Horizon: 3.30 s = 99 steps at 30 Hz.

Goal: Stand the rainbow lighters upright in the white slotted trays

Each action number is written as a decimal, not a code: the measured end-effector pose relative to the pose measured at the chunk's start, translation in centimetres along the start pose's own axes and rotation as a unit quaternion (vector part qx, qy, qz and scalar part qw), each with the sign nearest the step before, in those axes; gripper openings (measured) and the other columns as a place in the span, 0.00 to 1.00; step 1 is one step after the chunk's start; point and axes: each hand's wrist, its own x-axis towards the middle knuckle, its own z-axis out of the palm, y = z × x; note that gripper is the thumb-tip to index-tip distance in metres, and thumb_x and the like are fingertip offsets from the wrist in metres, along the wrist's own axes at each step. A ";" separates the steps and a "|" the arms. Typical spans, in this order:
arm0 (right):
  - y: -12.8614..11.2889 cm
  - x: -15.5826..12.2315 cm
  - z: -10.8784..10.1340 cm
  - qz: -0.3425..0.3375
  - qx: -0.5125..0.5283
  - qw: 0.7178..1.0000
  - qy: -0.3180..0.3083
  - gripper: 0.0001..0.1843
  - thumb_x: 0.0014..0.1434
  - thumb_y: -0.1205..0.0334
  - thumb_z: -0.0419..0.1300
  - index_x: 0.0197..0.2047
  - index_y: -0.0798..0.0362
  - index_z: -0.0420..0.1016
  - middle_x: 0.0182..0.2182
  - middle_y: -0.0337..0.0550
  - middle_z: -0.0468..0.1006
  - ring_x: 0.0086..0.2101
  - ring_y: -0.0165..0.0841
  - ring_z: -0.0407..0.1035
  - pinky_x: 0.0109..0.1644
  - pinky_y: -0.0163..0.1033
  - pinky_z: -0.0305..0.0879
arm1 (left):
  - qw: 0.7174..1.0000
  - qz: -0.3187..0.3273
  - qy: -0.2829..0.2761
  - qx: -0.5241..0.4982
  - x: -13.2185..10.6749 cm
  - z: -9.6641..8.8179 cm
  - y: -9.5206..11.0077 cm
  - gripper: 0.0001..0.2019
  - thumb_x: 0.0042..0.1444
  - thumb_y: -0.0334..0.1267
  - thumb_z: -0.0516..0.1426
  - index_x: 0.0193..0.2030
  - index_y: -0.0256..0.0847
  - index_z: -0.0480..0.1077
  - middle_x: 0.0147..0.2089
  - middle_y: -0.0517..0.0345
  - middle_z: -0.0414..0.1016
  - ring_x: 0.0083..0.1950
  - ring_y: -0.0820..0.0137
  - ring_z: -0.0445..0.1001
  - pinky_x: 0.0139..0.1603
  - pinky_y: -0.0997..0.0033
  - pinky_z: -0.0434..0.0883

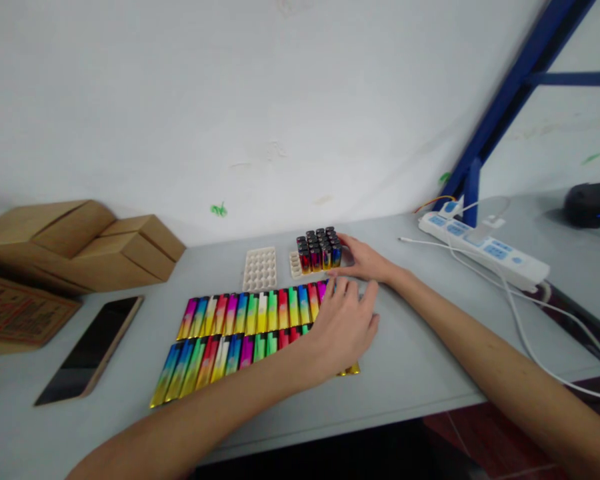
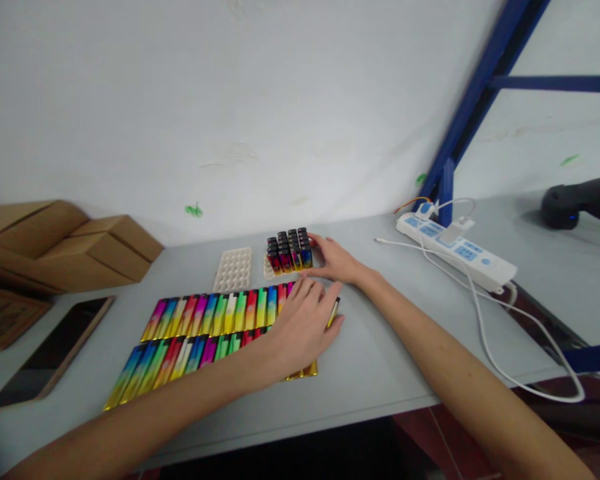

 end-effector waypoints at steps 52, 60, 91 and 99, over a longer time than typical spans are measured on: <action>-1.3 -0.3 -0.2 0.046 0.001 0.999 -0.009 0.49 0.53 0.43 0.71 0.71 0.52 0.58 0.62 0.56 0.74 0.57 0.53 0.72 0.64 0.62 0.67 | 0.897 -0.202 0.138 -0.368 -4.4 -4.2 -8.8 0.22 0.65 0.46 0.52 0.21 0.42 0.51 0.21 0.67 0.48 0.24 0.75 0.50 0.28 0.70 0.49; -1.1 -0.4 0.0 0.048 0.016 0.999 -0.001 0.48 0.53 0.43 0.71 0.70 0.53 0.60 0.63 0.57 0.72 0.60 0.52 0.70 0.67 0.61 0.64 | 0.838 -0.177 0.152 -0.493 -3.5 -4.8 -12.0 0.14 0.70 0.51 0.50 0.41 0.43 0.63 0.26 0.67 0.61 0.25 0.75 0.60 0.25 0.73 0.59; -1.2 -0.6 -0.3 0.104 -0.015 0.994 -0.023 0.50 0.52 0.39 0.71 0.71 0.50 0.58 0.65 0.54 0.70 0.62 0.54 0.67 0.69 0.61 0.62 | 0.892 -0.100 0.077 -0.434 5.1 1.0 -20.4 0.08 0.63 0.38 0.60 0.44 0.35 0.75 0.41 0.46 0.84 0.46 0.57 0.83 0.47 0.65 0.76; -1.7 -0.5 -0.3 0.110 -0.013 0.994 -0.022 0.50 0.52 0.39 0.71 0.70 0.52 0.59 0.65 0.55 0.71 0.62 0.54 0.68 0.68 0.61 0.63 | 0.931 -0.058 0.015 -0.359 4.7 0.0 -20.4 0.11 0.64 0.31 0.56 0.52 0.36 0.73 0.44 0.48 0.84 0.49 0.61 0.83 0.51 0.66 0.75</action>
